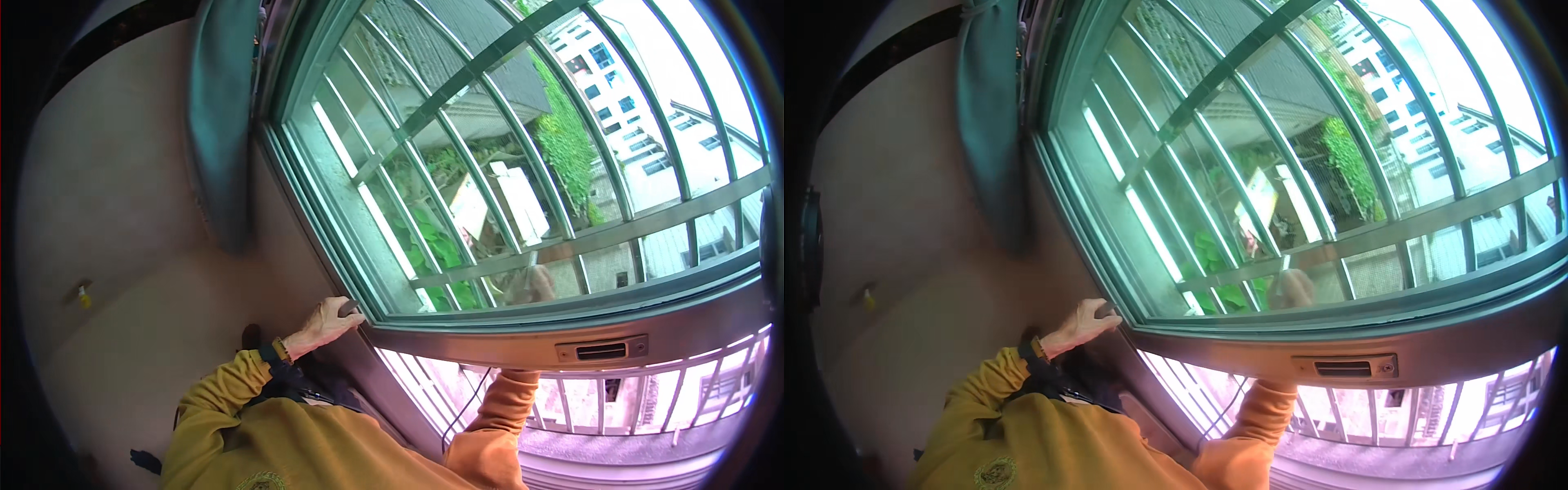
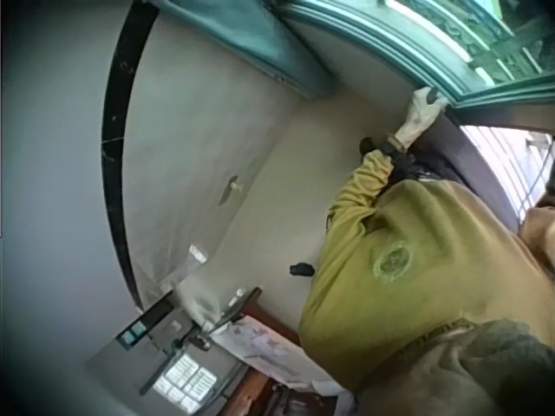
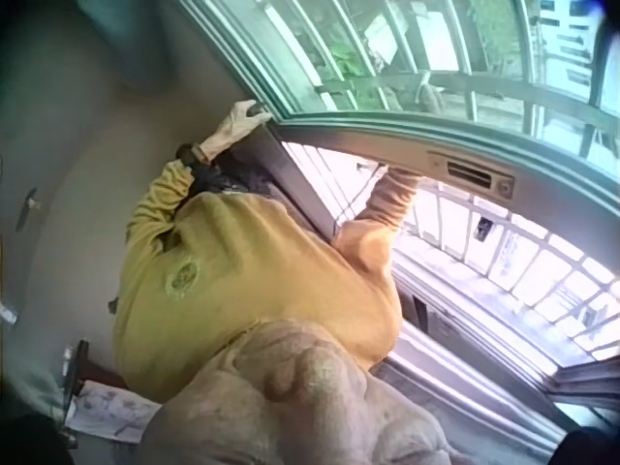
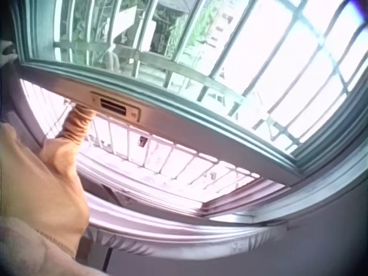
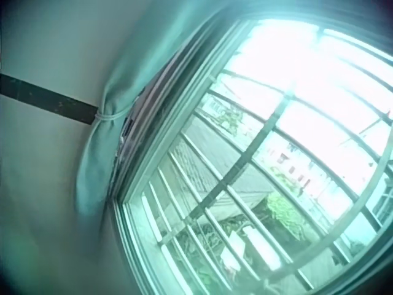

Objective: Inspecting and adjusting the tracks and hardware of a sliding window.

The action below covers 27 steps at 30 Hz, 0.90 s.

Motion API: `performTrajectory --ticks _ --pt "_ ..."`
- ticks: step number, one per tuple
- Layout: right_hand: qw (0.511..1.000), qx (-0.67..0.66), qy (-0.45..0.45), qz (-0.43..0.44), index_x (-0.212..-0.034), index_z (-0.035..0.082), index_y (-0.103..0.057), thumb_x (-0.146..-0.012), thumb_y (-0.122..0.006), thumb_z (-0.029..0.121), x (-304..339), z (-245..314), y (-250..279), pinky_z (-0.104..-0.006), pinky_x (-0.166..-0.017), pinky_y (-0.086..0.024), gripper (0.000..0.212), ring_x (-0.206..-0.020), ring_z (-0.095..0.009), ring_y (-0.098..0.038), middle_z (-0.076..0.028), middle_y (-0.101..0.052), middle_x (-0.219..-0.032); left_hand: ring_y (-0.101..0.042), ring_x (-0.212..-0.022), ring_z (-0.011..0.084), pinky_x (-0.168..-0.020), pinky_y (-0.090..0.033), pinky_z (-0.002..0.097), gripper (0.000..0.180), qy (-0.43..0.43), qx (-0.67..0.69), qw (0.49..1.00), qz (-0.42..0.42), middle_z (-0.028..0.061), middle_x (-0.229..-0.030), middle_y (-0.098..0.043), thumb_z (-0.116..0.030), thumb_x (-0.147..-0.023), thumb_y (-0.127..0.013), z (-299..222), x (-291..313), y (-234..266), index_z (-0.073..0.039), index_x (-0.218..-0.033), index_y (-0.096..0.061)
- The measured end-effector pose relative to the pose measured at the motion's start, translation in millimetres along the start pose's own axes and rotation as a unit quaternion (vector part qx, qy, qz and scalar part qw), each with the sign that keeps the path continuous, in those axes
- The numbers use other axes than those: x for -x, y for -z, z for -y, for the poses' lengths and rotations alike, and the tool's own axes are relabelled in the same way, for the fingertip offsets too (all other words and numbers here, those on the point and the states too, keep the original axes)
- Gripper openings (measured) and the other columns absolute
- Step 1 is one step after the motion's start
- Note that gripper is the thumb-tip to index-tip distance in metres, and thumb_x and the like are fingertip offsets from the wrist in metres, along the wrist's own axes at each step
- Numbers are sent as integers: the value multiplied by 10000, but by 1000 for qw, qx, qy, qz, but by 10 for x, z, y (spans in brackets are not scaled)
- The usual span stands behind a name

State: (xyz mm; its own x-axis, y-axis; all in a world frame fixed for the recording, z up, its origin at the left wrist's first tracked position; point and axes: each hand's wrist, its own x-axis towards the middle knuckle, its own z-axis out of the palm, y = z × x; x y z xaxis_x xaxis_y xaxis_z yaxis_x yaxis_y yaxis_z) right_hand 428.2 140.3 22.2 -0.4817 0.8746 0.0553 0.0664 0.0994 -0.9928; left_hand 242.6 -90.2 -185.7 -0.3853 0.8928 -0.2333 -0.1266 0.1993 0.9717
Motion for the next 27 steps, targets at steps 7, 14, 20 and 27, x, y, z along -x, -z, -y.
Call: performTrajectory --ticks 7,14,20,27 --pt "994 -41 39 90 -659 125 -508 -923 -530 201 -151 756 35 -228 -391 -232 275 -450 -52 -348 33 -423 -530 -578 -622 114 -585 -452 280 236 -3 -21 1000 23 35 -675 -634 -268 -798 -638 48 -56 85 -33 -771 -644" --pt "995 -19 24 94 -664 131 -474 -945 -494 156 -178 1299 33 -230 -424 -296 283 -478 -60 -375 20 -405 -578 -586 -626 132 -596 -458 299 274 13 -27 999 36 45 -664 -627 -304 -785 -632 101 -75 34 -31 -756 -634" --pt "963 -42 86 253 -766 106 -452 -937 -502 136 -225 1455 -53 -193 -461 -306 181 -500 -43 -344 15 -388 -626 -592 -634 136 -608 -464 304 241 6 -4 1000 11 47 -669 -633 -276 -794 -651 181 -80 33 -39 -751 -634" --pt "834 355 405 119 -768 63 -528 -718 -654 -66 -435 1057 43 -191 -520 -362 186 -595 -98 -442 -14 -452 -721 -555 -610 82 -550 -443 250 224 49 54 993 -93 30 -682 -633 -243 -823 -657 48 132 578 -24 -801 -616"
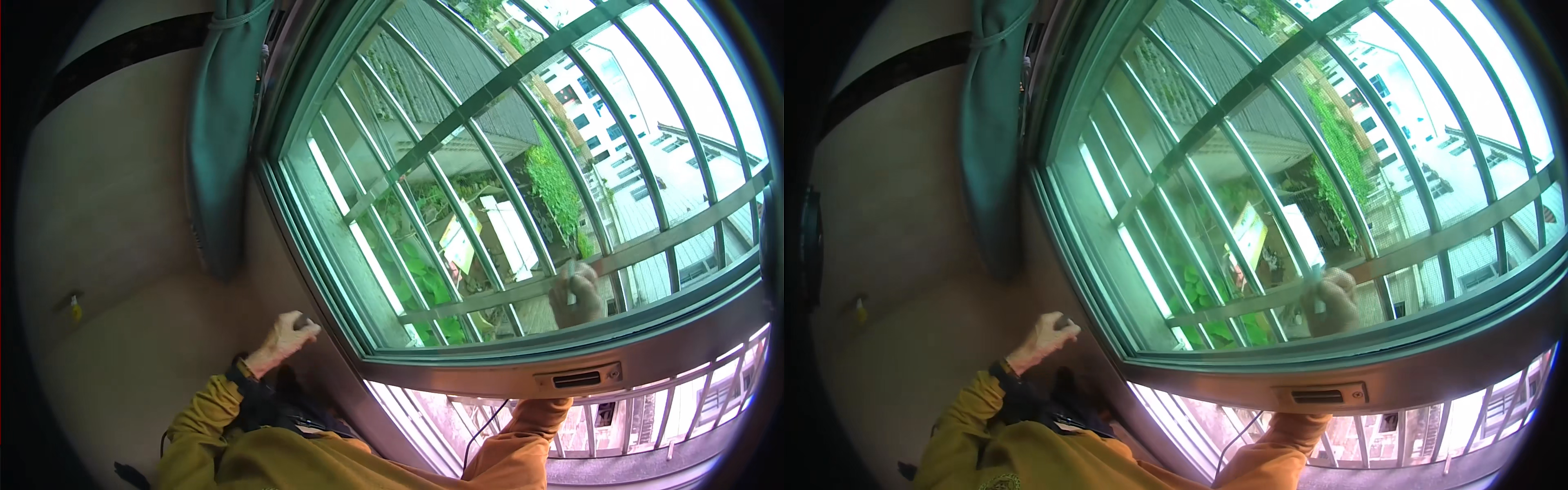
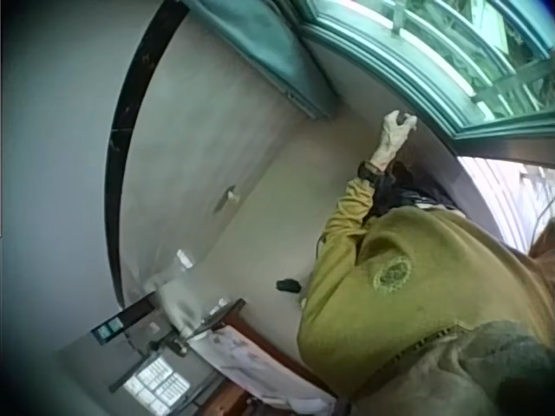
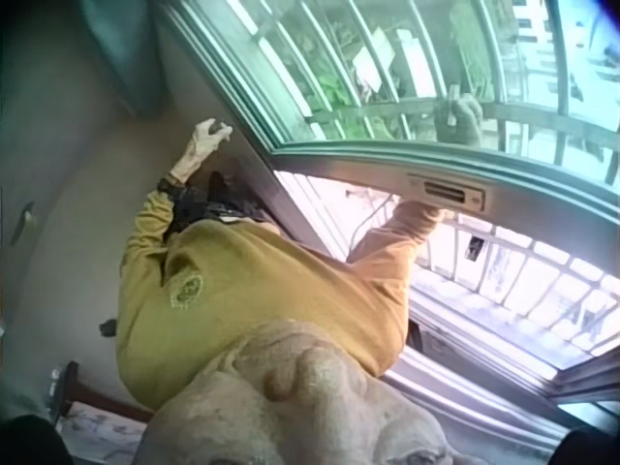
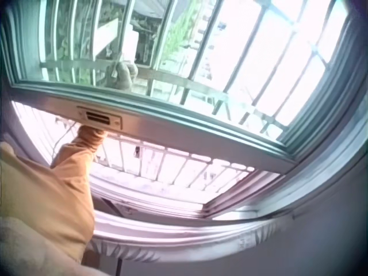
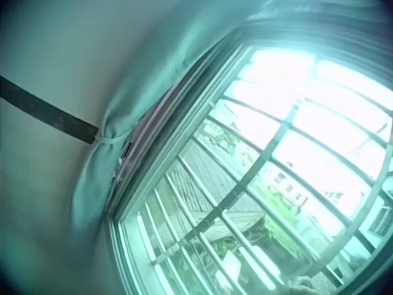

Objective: Inspecting and adjusting the tracks and hardware of a sliding window.

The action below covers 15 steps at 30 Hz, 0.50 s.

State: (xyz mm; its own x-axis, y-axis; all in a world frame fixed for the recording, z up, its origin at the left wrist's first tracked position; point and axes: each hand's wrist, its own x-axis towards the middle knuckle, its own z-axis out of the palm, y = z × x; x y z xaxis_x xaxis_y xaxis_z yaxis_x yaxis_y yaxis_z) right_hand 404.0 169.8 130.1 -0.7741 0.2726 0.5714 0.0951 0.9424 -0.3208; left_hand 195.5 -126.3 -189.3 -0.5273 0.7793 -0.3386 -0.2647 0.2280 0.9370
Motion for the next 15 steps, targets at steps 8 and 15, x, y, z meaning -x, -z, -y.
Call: performTrajectory --ticks 8,15 --pt "793 -420 -423 127 -766 60 -624 -783 -662 124 131 23 -907 -216 -523 -424 77 -584 -110 -517 -13 -559 -680 -409 -449 14 -379 -296 170 192 27 54 977 -202 4 -665 -586 -253 -833 -637 255 180 1324 -83 -811 -550" --pt "884 -221 -383 153 -802 41 -634 -752 -700 97 -248 -57 -661 -225 -601 -443 100 -680 -113 -559 -20 -593 -731 -411 -481 42 -395 -314 197 169 136 21 926 -353 -18 -651 -528 -234 -864 -592 1312 760 1942 -85 -831 -520"
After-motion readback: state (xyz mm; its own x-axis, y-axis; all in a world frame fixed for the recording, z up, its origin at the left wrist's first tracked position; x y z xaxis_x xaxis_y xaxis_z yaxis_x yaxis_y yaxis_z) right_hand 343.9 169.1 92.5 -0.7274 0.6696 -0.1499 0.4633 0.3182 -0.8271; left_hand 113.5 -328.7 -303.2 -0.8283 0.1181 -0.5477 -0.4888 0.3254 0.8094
